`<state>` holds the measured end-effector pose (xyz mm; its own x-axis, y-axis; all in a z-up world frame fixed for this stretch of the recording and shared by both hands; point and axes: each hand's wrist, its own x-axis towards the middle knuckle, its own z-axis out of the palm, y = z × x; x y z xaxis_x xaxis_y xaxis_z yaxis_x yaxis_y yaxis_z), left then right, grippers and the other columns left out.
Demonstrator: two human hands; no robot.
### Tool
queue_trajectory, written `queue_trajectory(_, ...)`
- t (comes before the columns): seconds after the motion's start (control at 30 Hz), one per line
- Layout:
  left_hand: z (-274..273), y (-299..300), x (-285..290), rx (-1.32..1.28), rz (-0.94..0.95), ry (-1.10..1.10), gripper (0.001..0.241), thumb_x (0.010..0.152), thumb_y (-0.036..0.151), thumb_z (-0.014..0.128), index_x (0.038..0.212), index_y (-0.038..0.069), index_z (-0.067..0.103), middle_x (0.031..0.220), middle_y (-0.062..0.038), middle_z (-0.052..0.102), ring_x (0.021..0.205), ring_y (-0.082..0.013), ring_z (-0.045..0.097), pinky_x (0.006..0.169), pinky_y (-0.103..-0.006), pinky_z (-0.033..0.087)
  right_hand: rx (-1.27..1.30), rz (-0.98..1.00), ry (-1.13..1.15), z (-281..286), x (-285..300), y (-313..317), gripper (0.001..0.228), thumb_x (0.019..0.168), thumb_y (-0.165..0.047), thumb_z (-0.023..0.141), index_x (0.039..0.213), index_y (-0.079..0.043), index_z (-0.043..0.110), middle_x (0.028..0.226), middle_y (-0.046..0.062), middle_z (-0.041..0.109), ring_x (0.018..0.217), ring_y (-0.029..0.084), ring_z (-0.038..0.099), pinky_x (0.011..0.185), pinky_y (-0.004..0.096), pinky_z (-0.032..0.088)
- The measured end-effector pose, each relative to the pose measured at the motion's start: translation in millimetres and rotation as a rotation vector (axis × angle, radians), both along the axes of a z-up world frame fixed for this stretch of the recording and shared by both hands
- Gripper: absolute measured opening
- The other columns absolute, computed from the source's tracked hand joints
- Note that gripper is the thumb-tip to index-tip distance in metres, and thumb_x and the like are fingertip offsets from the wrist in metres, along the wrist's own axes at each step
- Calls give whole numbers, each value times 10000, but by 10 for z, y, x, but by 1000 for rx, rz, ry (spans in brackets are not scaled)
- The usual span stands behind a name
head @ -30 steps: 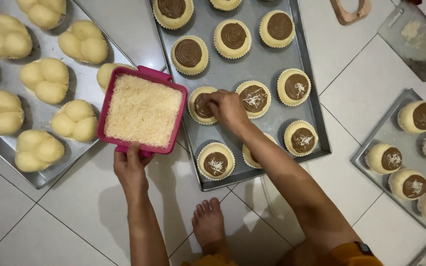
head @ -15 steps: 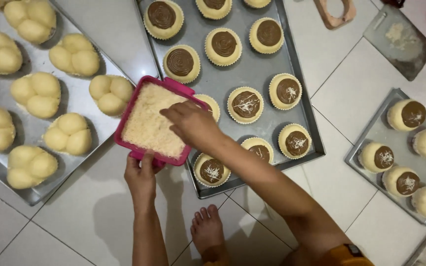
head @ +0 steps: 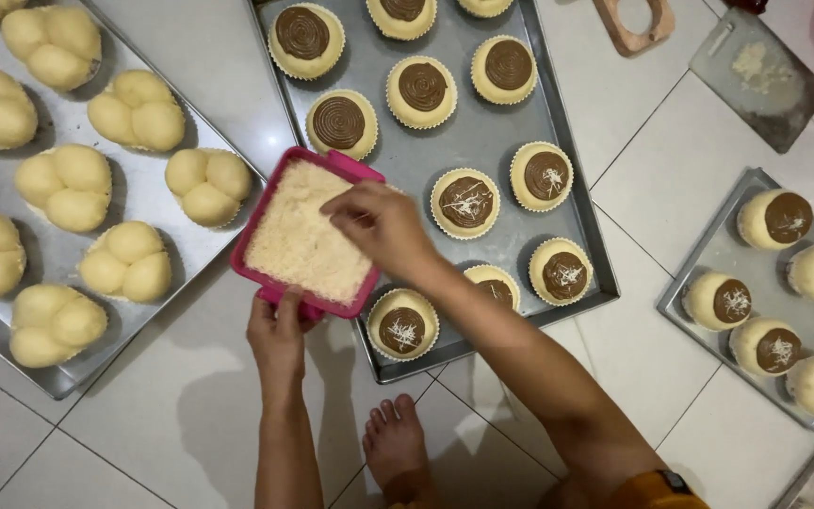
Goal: Sprinkling shredded cheese and dipping buns into toppings to prepare them for baking.
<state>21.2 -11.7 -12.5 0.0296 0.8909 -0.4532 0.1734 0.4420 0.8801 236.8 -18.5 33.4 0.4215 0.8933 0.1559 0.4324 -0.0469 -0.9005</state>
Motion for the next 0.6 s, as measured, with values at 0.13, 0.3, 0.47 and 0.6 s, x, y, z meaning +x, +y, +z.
queue_trajectory(0.13, 63, 163, -113, 48, 65, 12, 330, 951, 219, 693, 1137, -43, 624, 881, -190, 601, 712, -296, 664, 669, -492, 652, -9, -81, 270, 71, 357, -79, 150, 897, -163, 784, 1042, -203, 790, 943, 36, 738, 881, 194, 716, 808, 346, 594)
queue_trajectory(0.3, 173, 302, -270, 116, 163, 21, 358, 950, 270, 720, 1161, -4, 626, 885, -168, 624, 710, -297, 708, 704, -471, 690, -257, -82, 137, -555, 603, -191, 140, 849, -121, 764, 981, -154, 799, 927, 96, 760, 837, 275, 767, 744, 366, 616)
queue_trajectory(0.47, 154, 304, -309, 128, 193, 12, 323, 952, 235, 706, 1140, -15, 628, 847, -159, 609, 688, -271, 698, 687, -449, 692, -491, 10, 2, -502, 465, -180, 197, 872, -132, 714, 1028, -196, 815, 1003, 98, 792, 992, 363, 741, 854, 477, 603)
queue_trajectory(0.6, 126, 268, -282, 127, 185, 20, 312, 953, 203, 699, 1131, -42, 622, 847, -175, 602, 691, -280, 695, 683, -453, 680, -545, -3, -140, -648, 519, -135, 175, 867, -202, 747, 1009, -283, 811, 1013, -11, 788, 999, 247, 749, 885, 412, 602)
